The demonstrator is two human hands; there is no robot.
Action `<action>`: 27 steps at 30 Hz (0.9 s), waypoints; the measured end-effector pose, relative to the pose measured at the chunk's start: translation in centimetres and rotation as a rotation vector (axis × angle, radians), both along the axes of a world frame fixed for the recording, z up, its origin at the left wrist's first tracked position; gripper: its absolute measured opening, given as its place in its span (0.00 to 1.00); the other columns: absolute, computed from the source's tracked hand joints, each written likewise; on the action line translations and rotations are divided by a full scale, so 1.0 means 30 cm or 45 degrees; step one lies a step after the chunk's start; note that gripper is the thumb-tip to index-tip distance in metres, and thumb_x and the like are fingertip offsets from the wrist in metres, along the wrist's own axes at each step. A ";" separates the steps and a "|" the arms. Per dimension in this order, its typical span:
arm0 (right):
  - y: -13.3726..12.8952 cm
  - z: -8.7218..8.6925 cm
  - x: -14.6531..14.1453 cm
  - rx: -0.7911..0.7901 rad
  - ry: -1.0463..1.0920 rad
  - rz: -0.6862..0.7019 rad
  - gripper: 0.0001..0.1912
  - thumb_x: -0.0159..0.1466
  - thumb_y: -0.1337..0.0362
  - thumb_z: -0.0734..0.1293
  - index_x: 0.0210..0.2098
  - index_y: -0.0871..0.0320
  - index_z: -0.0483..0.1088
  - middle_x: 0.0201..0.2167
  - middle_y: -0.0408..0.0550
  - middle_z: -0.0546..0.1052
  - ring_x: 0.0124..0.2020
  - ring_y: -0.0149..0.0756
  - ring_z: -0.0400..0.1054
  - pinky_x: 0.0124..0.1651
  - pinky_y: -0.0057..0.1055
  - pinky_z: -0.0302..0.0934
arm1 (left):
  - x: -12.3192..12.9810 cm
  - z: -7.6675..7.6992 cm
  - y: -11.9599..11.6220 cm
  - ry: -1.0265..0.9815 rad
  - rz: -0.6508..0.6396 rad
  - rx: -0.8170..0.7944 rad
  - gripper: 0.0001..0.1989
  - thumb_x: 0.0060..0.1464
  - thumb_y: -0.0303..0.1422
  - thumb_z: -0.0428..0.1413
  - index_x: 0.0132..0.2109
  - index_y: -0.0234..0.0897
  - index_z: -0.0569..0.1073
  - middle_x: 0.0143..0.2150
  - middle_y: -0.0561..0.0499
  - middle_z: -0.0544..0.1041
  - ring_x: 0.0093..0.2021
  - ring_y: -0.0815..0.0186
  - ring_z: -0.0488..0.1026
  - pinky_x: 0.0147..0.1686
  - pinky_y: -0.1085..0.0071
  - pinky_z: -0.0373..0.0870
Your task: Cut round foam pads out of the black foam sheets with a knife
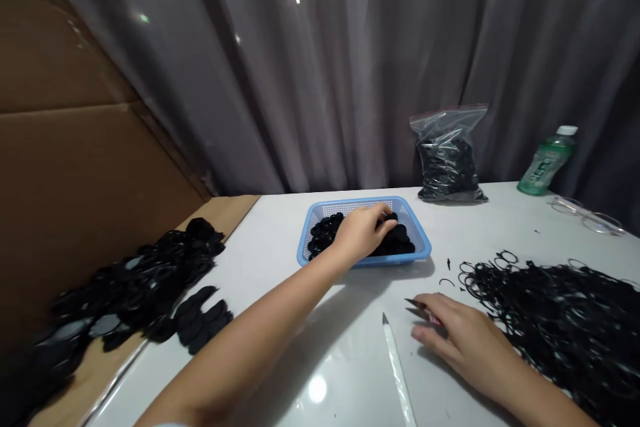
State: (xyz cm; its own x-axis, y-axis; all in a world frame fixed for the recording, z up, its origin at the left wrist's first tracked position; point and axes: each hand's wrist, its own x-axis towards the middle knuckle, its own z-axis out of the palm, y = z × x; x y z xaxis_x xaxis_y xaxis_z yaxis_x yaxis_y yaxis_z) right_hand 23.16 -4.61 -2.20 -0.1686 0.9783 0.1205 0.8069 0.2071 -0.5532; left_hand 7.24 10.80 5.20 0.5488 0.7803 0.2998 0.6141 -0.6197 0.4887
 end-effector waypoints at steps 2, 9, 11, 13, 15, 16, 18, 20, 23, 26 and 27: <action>0.004 -0.027 0.002 -0.048 0.038 -0.016 0.19 0.69 0.56 0.55 0.55 0.55 0.65 0.47 0.53 0.76 0.43 0.42 0.73 0.41 0.35 0.67 | -0.006 -0.007 0.035 0.069 0.049 0.066 0.11 0.58 0.35 0.55 0.46 0.38 0.76 0.45 0.43 0.80 0.47 0.54 0.75 0.47 0.62 0.69; -0.002 -0.070 -0.018 -0.068 -0.060 -0.001 0.23 0.70 0.61 0.51 0.60 0.64 0.62 0.44 0.57 0.70 0.41 0.43 0.71 0.45 0.42 0.68 | -0.169 0.023 0.093 0.222 0.205 0.172 0.13 0.61 0.34 0.50 0.46 0.36 0.77 0.46 0.42 0.80 0.48 0.55 0.74 0.50 0.62 0.67; -0.007 -0.060 -0.031 -0.046 -0.101 0.036 0.22 0.70 0.64 0.53 0.59 0.65 0.63 0.43 0.57 0.70 0.43 0.45 0.69 0.46 0.42 0.67 | -0.196 0.025 0.105 0.277 0.150 0.155 0.12 0.59 0.34 0.52 0.42 0.36 0.79 0.44 0.43 0.81 0.46 0.55 0.75 0.49 0.63 0.68; -0.012 -0.051 -0.041 -0.032 -0.135 0.060 0.20 0.69 0.66 0.55 0.57 0.66 0.65 0.42 0.57 0.70 0.45 0.46 0.68 0.47 0.44 0.66 | -0.196 0.016 0.114 0.326 0.082 0.132 0.11 0.58 0.34 0.53 0.39 0.36 0.79 0.42 0.45 0.81 0.45 0.57 0.76 0.48 0.65 0.69; -0.015 -0.045 -0.046 -0.035 -0.152 0.066 0.19 0.69 0.67 0.56 0.56 0.65 0.66 0.41 0.56 0.70 0.44 0.46 0.67 0.47 0.45 0.66 | -0.175 0.001 0.122 0.363 0.025 0.115 0.11 0.57 0.34 0.53 0.39 0.37 0.80 0.42 0.46 0.82 0.44 0.58 0.77 0.47 0.66 0.70; -0.016 -0.044 -0.047 -0.041 -0.153 0.067 0.19 0.68 0.67 0.56 0.56 0.65 0.66 0.41 0.56 0.70 0.44 0.46 0.67 0.47 0.45 0.66 | -0.161 -0.006 0.127 0.377 0.005 0.111 0.11 0.57 0.33 0.53 0.39 0.37 0.80 0.42 0.47 0.82 0.44 0.59 0.77 0.47 0.67 0.70; -0.015 -0.044 -0.044 -0.058 -0.146 0.065 0.18 0.68 0.68 0.57 0.55 0.65 0.66 0.41 0.56 0.69 0.42 0.45 0.67 0.46 0.46 0.66 | -0.135 -0.016 0.138 0.396 -0.016 0.113 0.11 0.57 0.32 0.52 0.40 0.38 0.80 0.43 0.48 0.82 0.45 0.59 0.77 0.47 0.68 0.70; -0.009 -0.046 -0.039 -0.078 -0.131 0.069 0.18 0.67 0.69 0.58 0.55 0.65 0.67 0.41 0.56 0.69 0.42 0.45 0.67 0.46 0.46 0.66 | -0.121 -0.017 0.151 0.405 -0.012 0.132 0.13 0.57 0.30 0.50 0.42 0.37 0.79 0.45 0.47 0.81 0.46 0.58 0.76 0.47 0.67 0.70; 0.008 -0.053 -0.030 -0.098 -0.090 0.083 0.18 0.67 0.69 0.59 0.54 0.65 0.68 0.40 0.55 0.70 0.43 0.45 0.67 0.48 0.45 0.65 | -0.133 -0.004 0.164 0.416 0.016 0.181 0.16 0.59 0.29 0.47 0.46 0.35 0.78 0.48 0.45 0.80 0.48 0.57 0.75 0.49 0.64 0.69; 0.024 -0.063 -0.024 -0.104 -0.007 0.065 0.17 0.66 0.68 0.62 0.54 0.65 0.69 0.40 0.54 0.71 0.44 0.43 0.67 0.49 0.40 0.66 | -0.171 0.015 0.163 0.461 -0.004 0.216 0.15 0.59 0.30 0.47 0.46 0.36 0.78 0.46 0.45 0.80 0.47 0.58 0.75 0.49 0.64 0.69; 0.027 -0.067 -0.023 -0.096 0.024 0.050 0.17 0.65 0.68 0.62 0.53 0.64 0.69 0.39 0.53 0.71 0.44 0.42 0.68 0.49 0.38 0.66 | -0.186 0.022 0.159 0.482 -0.016 0.225 0.15 0.59 0.31 0.47 0.45 0.37 0.78 0.45 0.45 0.80 0.47 0.57 0.75 0.49 0.64 0.69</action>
